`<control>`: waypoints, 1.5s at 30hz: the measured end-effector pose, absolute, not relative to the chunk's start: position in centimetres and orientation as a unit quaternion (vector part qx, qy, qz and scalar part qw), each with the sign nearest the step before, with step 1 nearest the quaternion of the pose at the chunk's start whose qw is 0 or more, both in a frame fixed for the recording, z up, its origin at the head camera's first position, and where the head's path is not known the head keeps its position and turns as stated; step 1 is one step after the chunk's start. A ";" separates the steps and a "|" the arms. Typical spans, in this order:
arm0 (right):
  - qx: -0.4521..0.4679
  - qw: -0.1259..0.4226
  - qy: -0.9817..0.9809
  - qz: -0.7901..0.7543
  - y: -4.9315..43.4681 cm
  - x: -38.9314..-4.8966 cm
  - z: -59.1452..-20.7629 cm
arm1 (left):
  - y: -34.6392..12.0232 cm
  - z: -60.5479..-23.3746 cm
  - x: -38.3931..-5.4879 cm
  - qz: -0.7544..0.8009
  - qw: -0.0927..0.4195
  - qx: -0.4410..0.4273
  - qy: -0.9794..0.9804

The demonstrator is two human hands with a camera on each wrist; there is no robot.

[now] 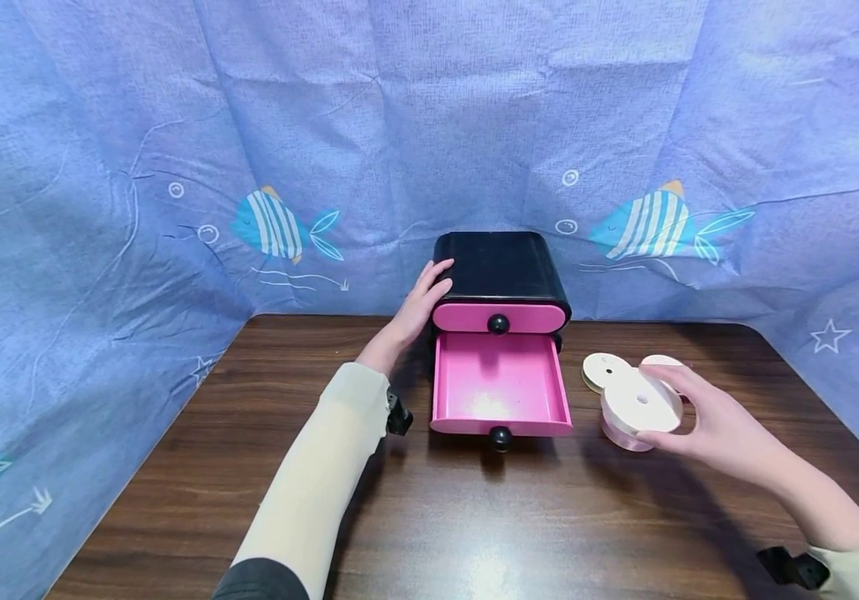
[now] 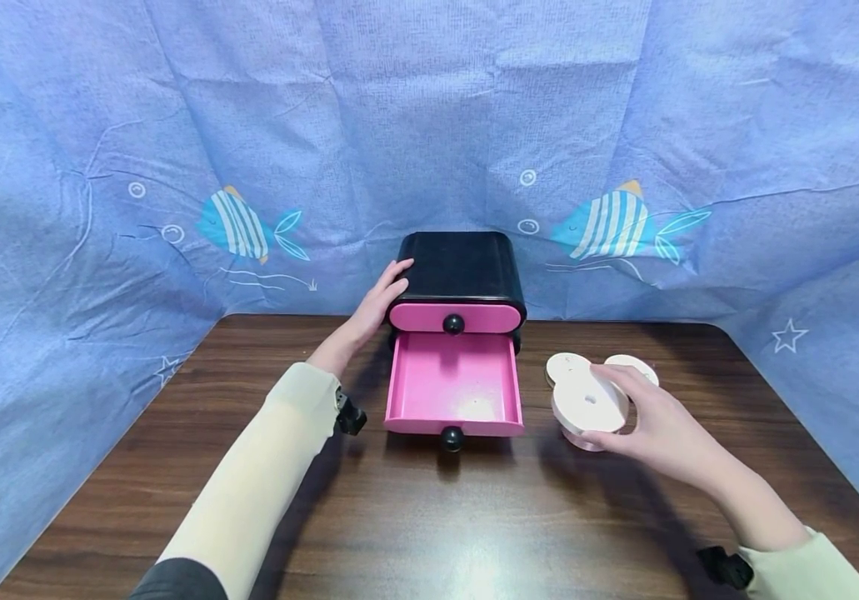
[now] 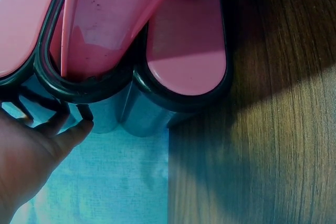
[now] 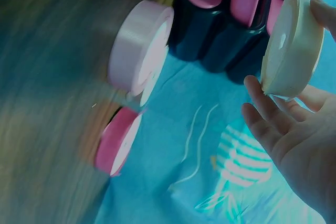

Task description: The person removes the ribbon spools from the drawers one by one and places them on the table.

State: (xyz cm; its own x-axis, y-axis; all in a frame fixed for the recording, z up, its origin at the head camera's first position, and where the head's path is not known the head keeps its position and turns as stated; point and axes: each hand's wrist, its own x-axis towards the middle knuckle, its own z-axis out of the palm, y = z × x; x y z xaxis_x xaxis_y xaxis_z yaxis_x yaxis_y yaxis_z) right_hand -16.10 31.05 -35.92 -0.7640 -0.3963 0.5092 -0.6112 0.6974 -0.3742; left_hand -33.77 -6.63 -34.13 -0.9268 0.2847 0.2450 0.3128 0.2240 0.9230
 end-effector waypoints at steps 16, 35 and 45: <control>0.182 0.181 -0.935 0.244 35.9 -15.6 -37.3 | -6.5 -34.2 -34.0 -0.591 0.015 -0.195 -0.783; 0.128 0.115 -0.966 0.195 40.4 -17.4 -39.3 | -6.5 -34.2 -34.1 -0.591 0.021 -0.192 -0.784; 0.133 0.084 -0.970 0.183 40.8 -17.9 -40.6 | -6.6 -34.3 -34.0 -0.593 0.016 -0.190 -0.782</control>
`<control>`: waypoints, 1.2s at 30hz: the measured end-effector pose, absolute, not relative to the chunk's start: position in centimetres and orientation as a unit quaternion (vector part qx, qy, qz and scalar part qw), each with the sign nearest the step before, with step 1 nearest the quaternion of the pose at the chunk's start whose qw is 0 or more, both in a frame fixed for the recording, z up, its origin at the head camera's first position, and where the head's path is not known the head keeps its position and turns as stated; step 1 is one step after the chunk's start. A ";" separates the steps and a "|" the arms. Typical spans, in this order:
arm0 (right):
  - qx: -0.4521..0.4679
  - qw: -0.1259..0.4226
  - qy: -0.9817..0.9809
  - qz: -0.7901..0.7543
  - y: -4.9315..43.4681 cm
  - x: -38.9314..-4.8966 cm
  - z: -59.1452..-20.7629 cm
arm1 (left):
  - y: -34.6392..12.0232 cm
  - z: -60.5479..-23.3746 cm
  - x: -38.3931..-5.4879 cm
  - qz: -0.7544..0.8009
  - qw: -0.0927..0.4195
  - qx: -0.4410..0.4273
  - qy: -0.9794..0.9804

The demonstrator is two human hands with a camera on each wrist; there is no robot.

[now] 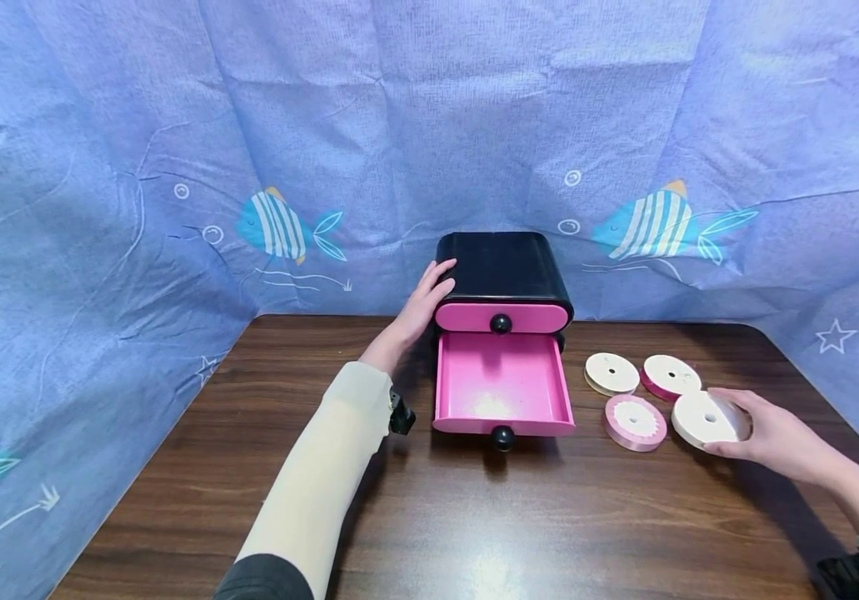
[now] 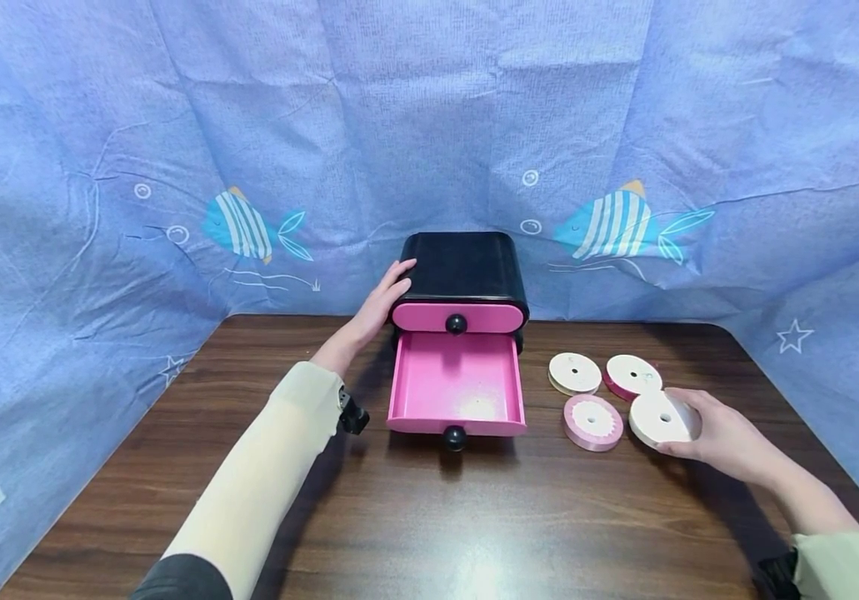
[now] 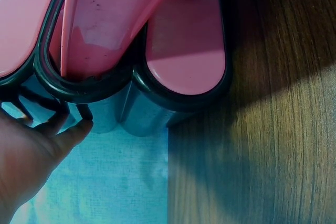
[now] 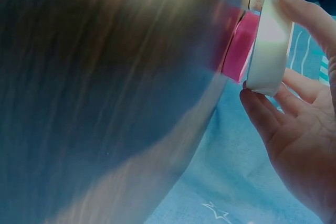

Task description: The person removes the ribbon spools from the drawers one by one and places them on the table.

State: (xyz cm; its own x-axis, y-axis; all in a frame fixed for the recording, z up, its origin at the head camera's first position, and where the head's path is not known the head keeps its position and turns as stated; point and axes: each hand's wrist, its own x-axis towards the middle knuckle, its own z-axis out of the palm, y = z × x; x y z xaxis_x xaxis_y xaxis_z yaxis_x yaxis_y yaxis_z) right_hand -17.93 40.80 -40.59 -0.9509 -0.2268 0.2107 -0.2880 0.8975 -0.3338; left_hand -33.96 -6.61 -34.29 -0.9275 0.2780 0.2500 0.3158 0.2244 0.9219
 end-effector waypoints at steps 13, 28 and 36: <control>0.134 0.040 -0.974 0.176 40.4 -18.8 -41.2 | -6.6 -34.2 -33.8 -0.594 0.017 -0.189 -0.782; 0.130 0.030 -0.973 0.188 40.3 -19.1 -41.5 | -6.7 -34.3 -33.9 -0.593 0.017 -0.190 -0.782; 0.135 0.098 -0.960 0.224 38.9 -18.0 -40.1 | -6.7 -34.3 -34.0 -0.599 0.015 -0.190 -0.778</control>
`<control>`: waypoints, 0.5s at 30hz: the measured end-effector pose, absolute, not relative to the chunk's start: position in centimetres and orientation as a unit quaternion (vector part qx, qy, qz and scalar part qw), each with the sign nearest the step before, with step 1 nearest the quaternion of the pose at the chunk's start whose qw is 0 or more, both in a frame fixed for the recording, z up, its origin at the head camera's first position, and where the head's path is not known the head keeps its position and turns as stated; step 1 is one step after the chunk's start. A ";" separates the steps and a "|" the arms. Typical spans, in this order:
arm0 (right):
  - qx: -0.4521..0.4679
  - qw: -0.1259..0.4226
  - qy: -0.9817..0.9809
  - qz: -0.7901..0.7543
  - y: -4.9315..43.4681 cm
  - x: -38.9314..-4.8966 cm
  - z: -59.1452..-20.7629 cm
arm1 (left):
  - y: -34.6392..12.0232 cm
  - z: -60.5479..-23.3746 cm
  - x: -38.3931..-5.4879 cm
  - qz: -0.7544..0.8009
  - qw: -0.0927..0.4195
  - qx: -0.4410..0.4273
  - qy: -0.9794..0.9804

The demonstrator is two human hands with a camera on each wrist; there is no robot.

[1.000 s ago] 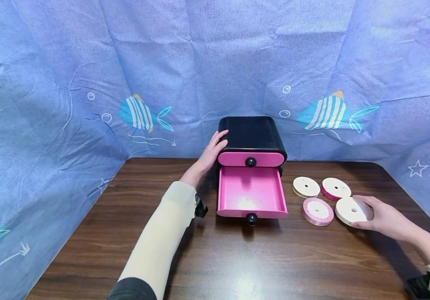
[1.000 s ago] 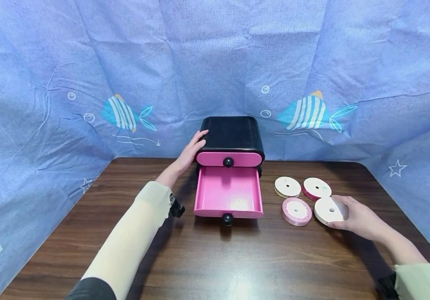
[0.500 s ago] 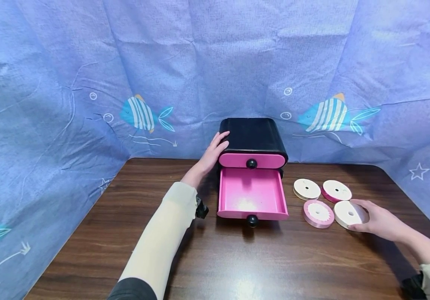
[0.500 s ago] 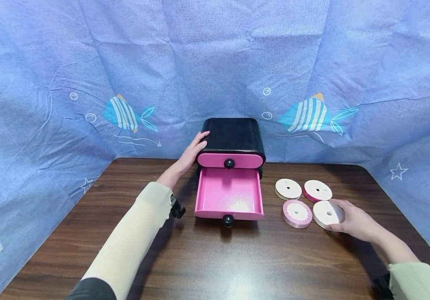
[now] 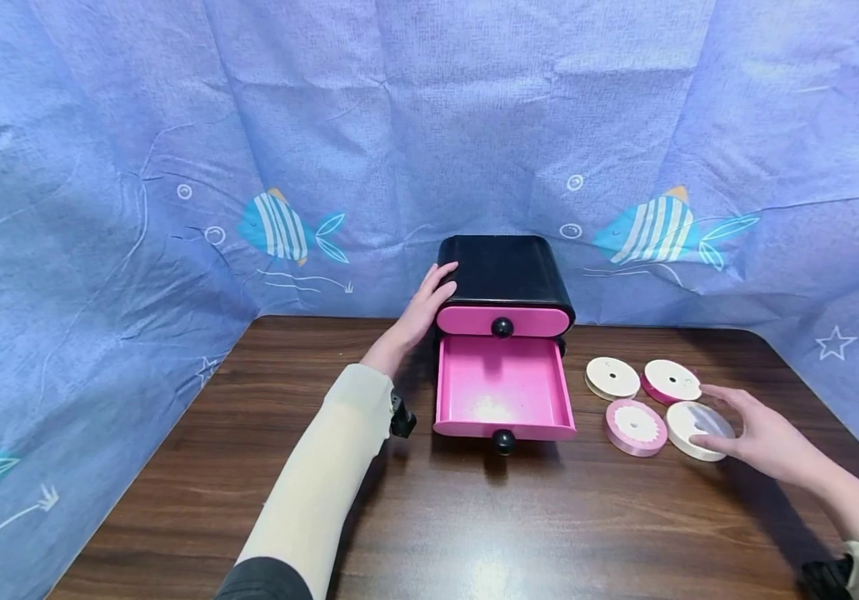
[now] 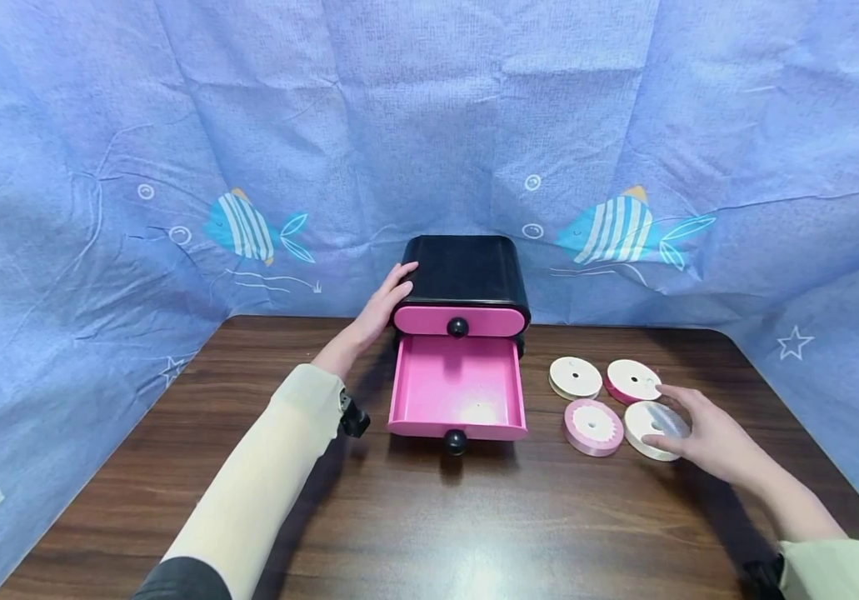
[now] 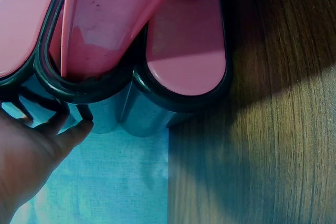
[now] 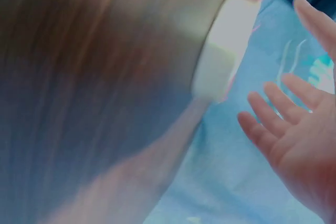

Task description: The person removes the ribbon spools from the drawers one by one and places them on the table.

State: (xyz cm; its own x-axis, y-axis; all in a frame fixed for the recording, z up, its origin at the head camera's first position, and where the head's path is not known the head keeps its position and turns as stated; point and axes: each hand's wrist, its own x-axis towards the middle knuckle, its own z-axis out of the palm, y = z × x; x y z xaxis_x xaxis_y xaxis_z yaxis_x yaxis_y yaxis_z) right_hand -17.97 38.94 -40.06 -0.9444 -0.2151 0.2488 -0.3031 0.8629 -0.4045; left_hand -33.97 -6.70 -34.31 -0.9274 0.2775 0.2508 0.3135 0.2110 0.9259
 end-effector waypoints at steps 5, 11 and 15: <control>0.141 0.143 -0.941 0.271 36.6 -17.1 -38.5 | -6.7 -34.1 -33.9 -0.600 0.015 -0.190 -0.777; 0.135 0.170 -0.908 0.357 32.0 -16.2 -37.4 | -6.7 -34.1 -33.8 -0.594 0.014 -0.189 -0.782; 0.140 0.185 -0.882 0.409 29.0 -15.4 -37.0 | -6.7 -34.2 -33.8 -0.593 0.015 -0.190 -0.782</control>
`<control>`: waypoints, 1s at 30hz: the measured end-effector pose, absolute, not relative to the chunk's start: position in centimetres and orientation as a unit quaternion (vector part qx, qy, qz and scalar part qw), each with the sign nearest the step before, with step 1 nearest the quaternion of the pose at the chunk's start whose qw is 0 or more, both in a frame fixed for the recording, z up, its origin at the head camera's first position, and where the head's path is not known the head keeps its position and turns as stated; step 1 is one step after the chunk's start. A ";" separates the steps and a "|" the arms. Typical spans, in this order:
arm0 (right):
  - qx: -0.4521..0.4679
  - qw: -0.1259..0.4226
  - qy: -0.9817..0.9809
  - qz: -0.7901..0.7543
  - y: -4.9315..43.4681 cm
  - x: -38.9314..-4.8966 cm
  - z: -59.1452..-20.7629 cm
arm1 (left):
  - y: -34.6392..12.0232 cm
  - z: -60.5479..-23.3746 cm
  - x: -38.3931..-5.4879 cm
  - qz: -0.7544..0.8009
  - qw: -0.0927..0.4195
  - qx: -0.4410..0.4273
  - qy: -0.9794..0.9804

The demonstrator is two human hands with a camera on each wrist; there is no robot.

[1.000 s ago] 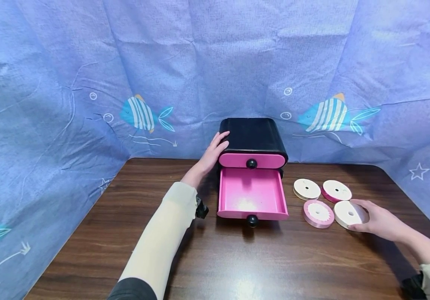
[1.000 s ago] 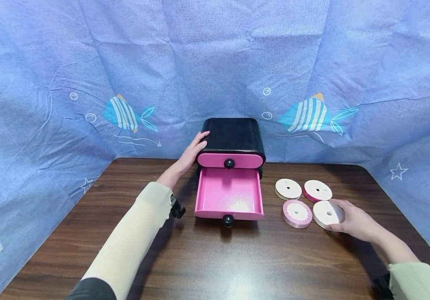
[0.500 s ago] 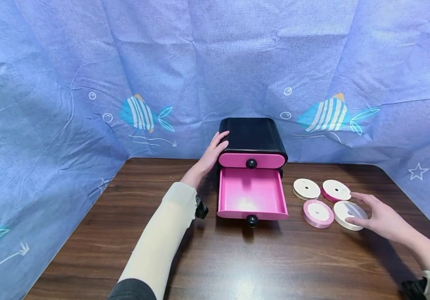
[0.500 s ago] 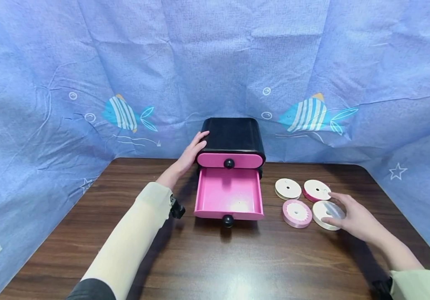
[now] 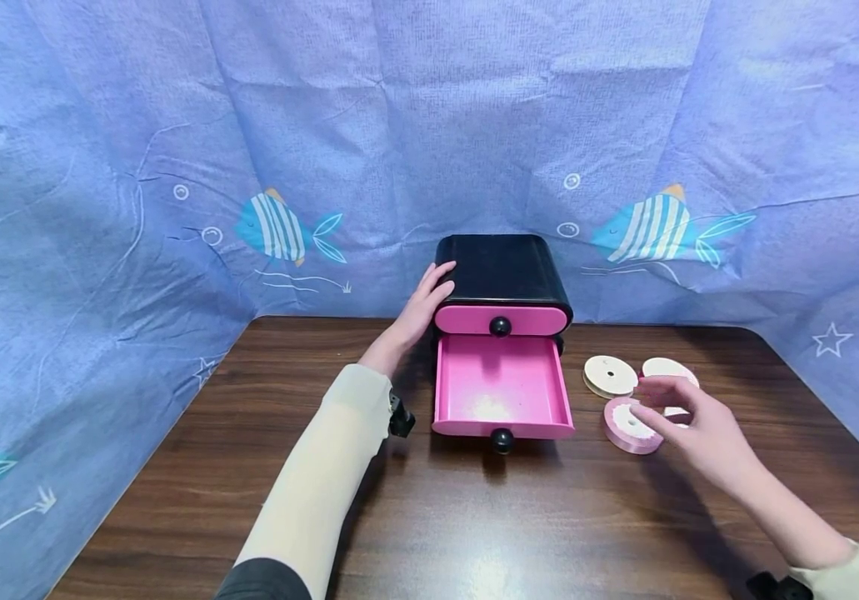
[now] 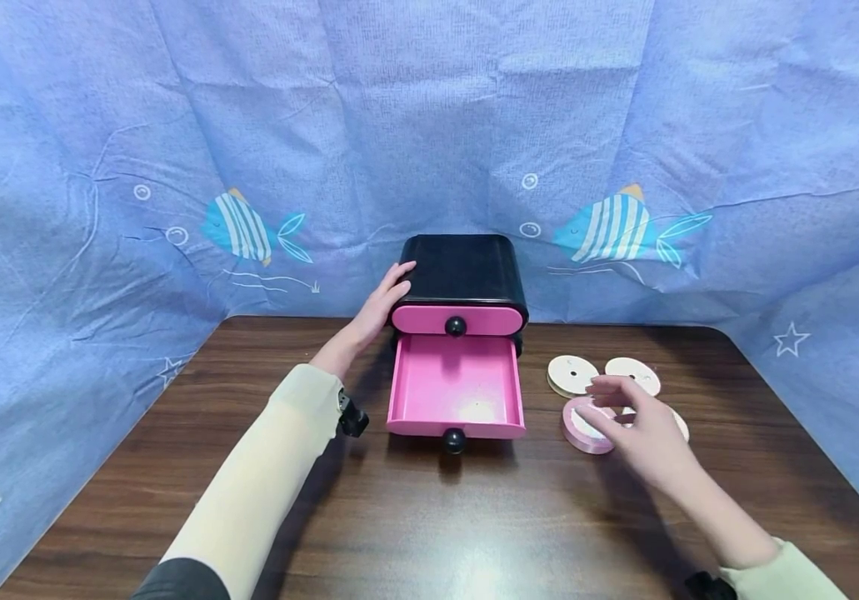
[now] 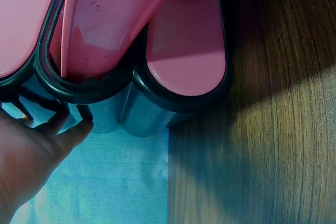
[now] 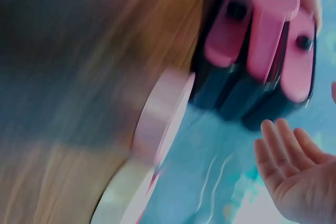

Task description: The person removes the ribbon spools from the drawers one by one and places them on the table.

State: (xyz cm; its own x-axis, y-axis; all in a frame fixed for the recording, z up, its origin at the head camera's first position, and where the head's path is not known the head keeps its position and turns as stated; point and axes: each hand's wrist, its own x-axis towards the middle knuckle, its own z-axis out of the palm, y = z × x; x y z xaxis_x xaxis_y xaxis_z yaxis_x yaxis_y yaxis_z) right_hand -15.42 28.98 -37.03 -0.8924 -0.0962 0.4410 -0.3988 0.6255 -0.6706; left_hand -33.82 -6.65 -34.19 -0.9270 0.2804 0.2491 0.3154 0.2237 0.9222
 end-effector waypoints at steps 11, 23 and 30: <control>0.159 0.149 -0.830 0.513 23.7 -13.8 -37.5 | -6.6 -34.2 -33.9 -0.596 0.017 -0.190 -0.780; 0.093 0.050 -0.799 0.593 19.6 -11.8 -39.1 | -6.7 -34.3 -34.0 -0.603 0.013 -0.192 -0.774; 0.053 -0.029 -0.785 0.617 18.0 -12.1 -40.2 | -6.7 -34.3 -34.1 -0.606 0.013 -0.195 -0.772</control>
